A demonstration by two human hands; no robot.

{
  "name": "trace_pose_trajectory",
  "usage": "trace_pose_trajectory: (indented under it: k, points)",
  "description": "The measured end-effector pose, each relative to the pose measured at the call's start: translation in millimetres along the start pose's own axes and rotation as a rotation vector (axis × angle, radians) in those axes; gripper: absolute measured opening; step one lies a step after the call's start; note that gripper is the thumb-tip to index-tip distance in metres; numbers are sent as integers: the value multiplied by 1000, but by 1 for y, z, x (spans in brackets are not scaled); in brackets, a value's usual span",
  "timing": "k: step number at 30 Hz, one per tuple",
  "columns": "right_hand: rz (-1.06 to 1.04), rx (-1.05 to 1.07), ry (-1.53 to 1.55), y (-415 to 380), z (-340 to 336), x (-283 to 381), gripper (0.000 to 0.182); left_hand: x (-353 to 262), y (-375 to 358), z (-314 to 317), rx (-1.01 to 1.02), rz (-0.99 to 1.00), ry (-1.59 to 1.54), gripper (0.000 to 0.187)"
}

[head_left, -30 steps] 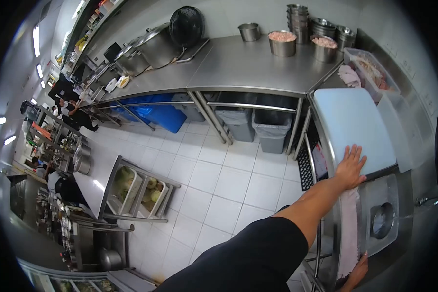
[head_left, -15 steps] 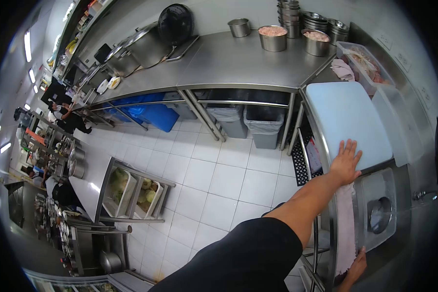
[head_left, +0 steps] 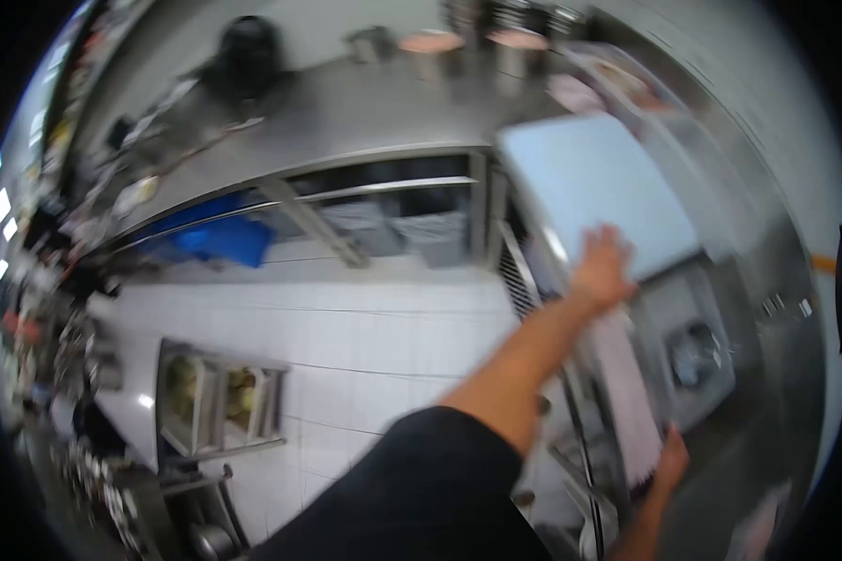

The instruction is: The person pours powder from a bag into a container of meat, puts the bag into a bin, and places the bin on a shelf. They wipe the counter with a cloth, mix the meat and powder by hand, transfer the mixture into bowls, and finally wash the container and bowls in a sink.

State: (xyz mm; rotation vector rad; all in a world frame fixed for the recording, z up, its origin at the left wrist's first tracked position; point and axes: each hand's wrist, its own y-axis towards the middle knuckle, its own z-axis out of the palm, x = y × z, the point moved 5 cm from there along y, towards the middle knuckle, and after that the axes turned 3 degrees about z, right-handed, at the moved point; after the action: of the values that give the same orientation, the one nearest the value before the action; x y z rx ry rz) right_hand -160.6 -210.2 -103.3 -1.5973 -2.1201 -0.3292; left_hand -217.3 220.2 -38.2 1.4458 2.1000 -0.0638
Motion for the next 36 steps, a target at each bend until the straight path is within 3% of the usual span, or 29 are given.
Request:
trace_pose_trajectory:
  k: [1,2,3,4,5,7,14,36]
  points:
    - [-31,0,111,-4,1,2,42,7,1,15,-80,52,10,77]
    - [166,46,117,-24,-19,55,44,6,1,9,-20,48,24,76]
    - [35,36,-14,-15,-6,28,50,6,0,10,-85,81,84,74]
    - [43,13,-31,-13,-3,20,50,5,1,12,-61,106,149,72]
    - [156,56,-213,-11,-9,31,56,-3,3,3,-36,71,168,70]
    - [253,75,-241,-17,-22,52,61,-6,5,6,35,50,301,69]
    - [236,64,-195,-21,-35,62,63,-24,2,-11,128,-21,383,70]
    - [251,117,-208,-19,-36,59,63,-24,2,-6,118,-10,408,70]
